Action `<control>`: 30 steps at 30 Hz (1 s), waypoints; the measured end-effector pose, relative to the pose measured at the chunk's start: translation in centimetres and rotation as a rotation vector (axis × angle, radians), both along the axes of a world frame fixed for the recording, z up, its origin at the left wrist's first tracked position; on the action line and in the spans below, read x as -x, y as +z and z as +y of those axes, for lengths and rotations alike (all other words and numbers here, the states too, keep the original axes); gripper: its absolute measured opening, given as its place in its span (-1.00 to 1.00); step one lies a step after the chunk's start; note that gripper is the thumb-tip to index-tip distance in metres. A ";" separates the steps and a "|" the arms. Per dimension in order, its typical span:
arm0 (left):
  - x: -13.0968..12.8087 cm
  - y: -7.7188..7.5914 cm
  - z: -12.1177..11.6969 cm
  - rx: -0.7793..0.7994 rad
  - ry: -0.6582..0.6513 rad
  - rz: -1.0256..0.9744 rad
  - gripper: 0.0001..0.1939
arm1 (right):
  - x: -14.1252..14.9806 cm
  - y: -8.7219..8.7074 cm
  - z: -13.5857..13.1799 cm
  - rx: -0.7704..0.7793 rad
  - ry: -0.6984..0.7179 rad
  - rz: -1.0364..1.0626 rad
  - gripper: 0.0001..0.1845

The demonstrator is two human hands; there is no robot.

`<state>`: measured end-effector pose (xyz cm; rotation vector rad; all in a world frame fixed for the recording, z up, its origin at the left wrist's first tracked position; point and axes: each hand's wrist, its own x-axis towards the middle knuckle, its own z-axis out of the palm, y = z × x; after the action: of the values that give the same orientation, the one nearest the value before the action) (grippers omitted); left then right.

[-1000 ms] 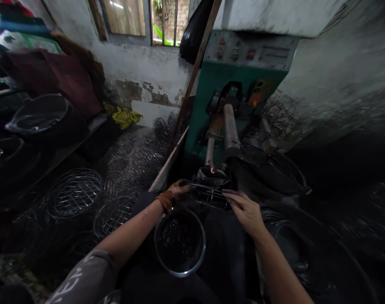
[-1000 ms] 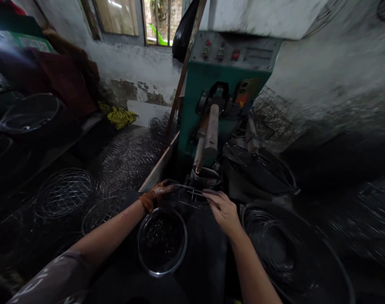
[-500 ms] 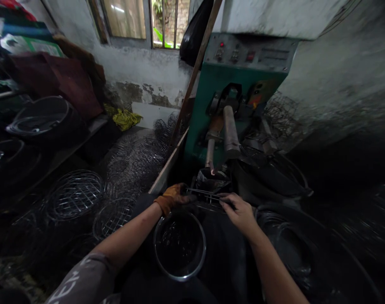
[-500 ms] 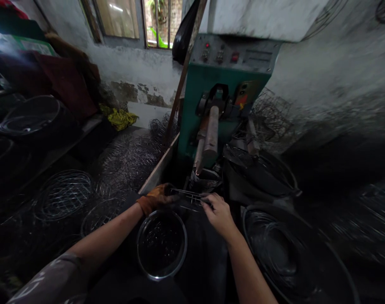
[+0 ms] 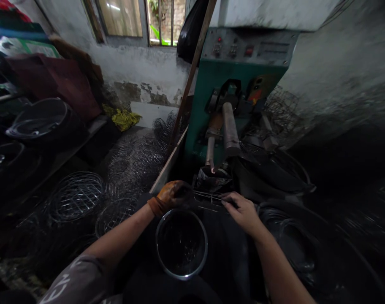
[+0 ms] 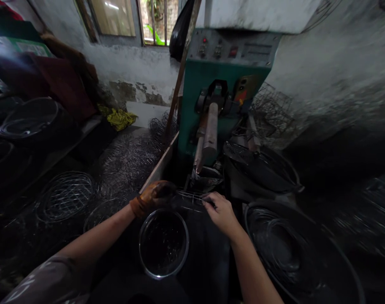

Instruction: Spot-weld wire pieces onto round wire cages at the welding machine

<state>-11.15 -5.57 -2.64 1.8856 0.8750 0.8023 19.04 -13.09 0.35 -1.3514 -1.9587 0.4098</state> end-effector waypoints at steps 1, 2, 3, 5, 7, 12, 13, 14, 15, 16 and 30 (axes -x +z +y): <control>-0.1 -0.3 -0.1 -0.070 0.011 0.028 -0.64 | 0.0 -0.1 0.1 0.007 -0.011 0.000 -0.83; -0.3 -0.6 -0.3 -0.119 0.036 0.037 -0.65 | 0.1 -0.2 0.2 0.012 -0.021 0.000 -0.82; -0.6 -0.9 -0.5 -0.140 0.069 0.021 -0.65 | 0.2 -0.4 0.4 0.014 -0.031 0.004 -0.82; -1.3 -1.4 -0.9 -0.124 0.109 -0.073 -0.65 | 0.3 -0.5 0.7 0.011 -0.042 0.024 -0.81; -2.0 -1.7 -1.1 -0.119 0.067 -0.157 -0.63 | 0.4 -0.5 0.9 0.014 -0.041 0.041 -0.81; -3.3 -1.7 -1.1 -0.246 -0.118 -0.057 -0.47 | 0.2 -0.2 1.1 0.017 -0.056 0.053 -0.83; -3.5 -1.8 -1.1 -0.277 -0.115 -0.025 -0.43 | 0.1 -0.2 1.2 0.017 -0.060 0.060 -0.82; -3.6 -1.9 -1.2 -0.308 -0.104 -0.003 -0.39 | 0.1 -0.2 1.2 0.020 -0.063 0.069 -0.82; -3.7 -1.9 -1.4 -0.336 -0.078 0.007 -0.36 | 0.1 -0.2 1.3 0.027 -0.067 0.081 -0.81; -3.8 -2.0 -1.4 -0.361 -0.038 0.002 -0.32 | 0.2 -0.1 1.4 0.036 -0.073 0.096 -0.80; -4.9 0.3 1.7 -0.210 -0.004 -0.030 -0.78 | -0.1 0.3 3.4 0.091 -0.132 0.213 -0.71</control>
<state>-6.26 -3.89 -2.38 2.0507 0.7927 0.9490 19.12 -9.72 0.62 -1.4232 -1.6852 0.5603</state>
